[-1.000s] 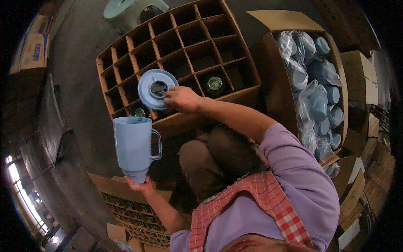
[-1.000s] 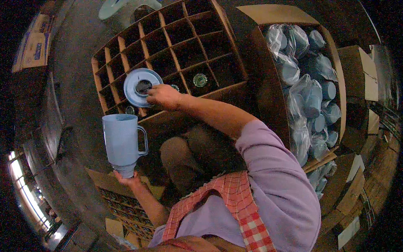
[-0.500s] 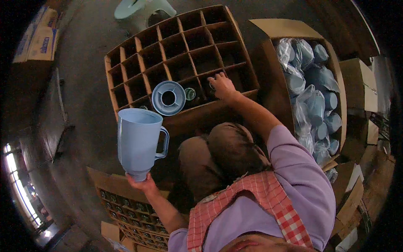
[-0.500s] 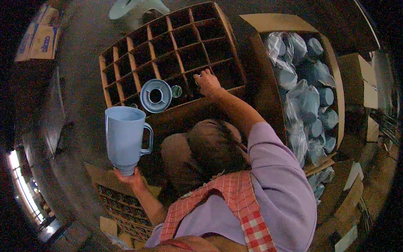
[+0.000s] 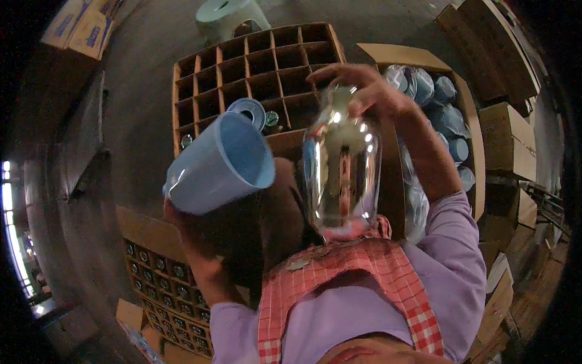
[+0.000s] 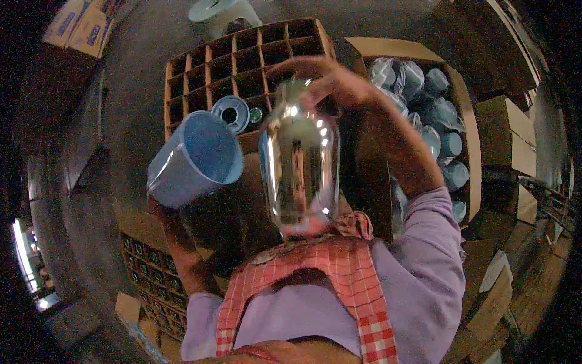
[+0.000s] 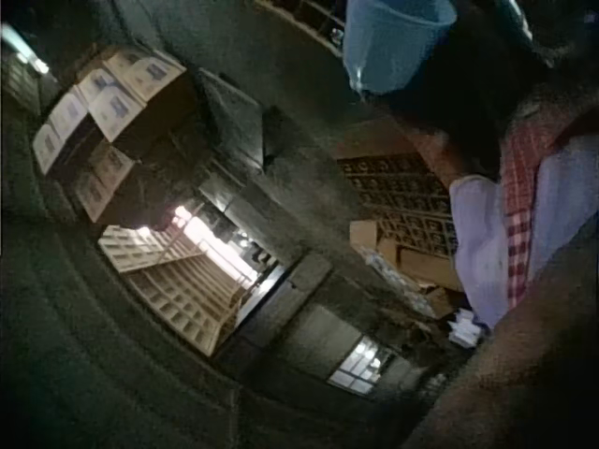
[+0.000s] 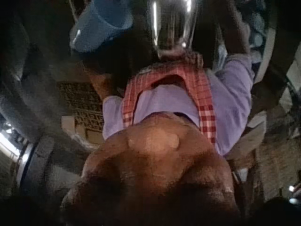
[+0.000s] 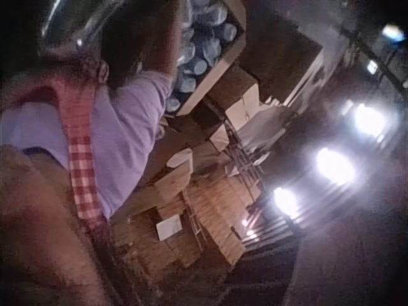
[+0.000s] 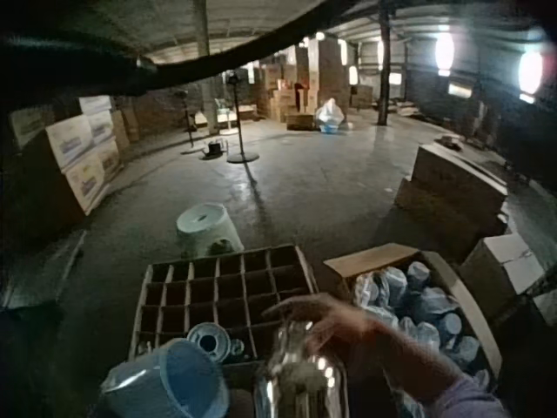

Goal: The person sits on the floor and assembles light blue plastic pitchers. They unwrap each pitcher from a plastic bag, insert a metal filter into the lid, and screw the lid onto the pitcher body. The person handles the items one at a time, repeating the process for multiple units.

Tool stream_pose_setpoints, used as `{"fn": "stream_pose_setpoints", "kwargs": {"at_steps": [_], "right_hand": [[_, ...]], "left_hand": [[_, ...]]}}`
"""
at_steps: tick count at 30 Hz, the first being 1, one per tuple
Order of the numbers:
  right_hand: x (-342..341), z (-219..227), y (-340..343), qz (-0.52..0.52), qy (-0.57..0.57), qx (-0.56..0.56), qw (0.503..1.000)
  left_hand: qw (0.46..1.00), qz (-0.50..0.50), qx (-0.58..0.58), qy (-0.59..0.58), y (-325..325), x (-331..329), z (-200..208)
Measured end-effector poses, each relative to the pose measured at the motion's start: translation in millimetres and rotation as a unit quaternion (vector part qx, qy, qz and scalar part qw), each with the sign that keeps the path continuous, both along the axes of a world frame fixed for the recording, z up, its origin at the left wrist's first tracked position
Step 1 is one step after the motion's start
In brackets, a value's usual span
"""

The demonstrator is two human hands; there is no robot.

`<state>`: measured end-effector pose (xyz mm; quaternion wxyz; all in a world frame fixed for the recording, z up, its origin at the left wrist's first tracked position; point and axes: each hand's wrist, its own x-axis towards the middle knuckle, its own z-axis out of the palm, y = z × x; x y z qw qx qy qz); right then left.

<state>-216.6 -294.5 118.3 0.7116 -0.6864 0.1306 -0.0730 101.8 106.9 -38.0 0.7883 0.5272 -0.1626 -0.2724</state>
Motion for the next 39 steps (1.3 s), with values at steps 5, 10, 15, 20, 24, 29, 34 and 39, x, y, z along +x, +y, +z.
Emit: {"fn": "stream_pose_setpoints", "kwargs": {"at_steps": [5, 10, 15, 20, 24, 29, 34, 39], "right_hand": [[12.5, -43.8, 105.2, -0.029, 0.004, 0.162, 0.986], [9.7, -64.1, 157.7, -0.244, 0.000, -0.058, 0.968], [27.1, -88.6, 178.5, -0.325, -0.081, -0.117, 0.935], [6.8, -91.5, 157.6, -0.404, -0.055, -0.018, 0.913], [-81.5, -73.8, 157.5, -0.356, -0.010, 0.026, 0.934], [-124.4, -70.8, 208.2, -0.193, -0.029, -0.158, 0.968], [-88.6, -76.0, 216.0, -0.142, -0.068, -0.336, 0.928], [-81.5, -74.7, 202.4, -0.139, -0.084, -0.265, 0.951]], "left_hand": [[0.991, -0.109, 0.040, -0.061, -32.0, -33.7, 42.4], [0.984, -0.157, 0.080, -0.011, -26.8, -45.3, 65.7], [0.959, -0.239, 0.153, 0.014, -37.7, -48.7, 68.2], [0.902, -0.378, 0.176, 0.108, -50.8, -63.7, 34.9], [0.907, -0.341, 0.104, 0.224, -28.6, -64.1, -9.5], [0.895, -0.276, 0.117, 0.329, -6.5, -64.4, -33.7], [0.912, -0.180, 0.157, 0.333, 6.7, -85.4, -30.4], [0.926, -0.183, 0.141, 0.298, 2.2, -93.0, -32.0]]}}
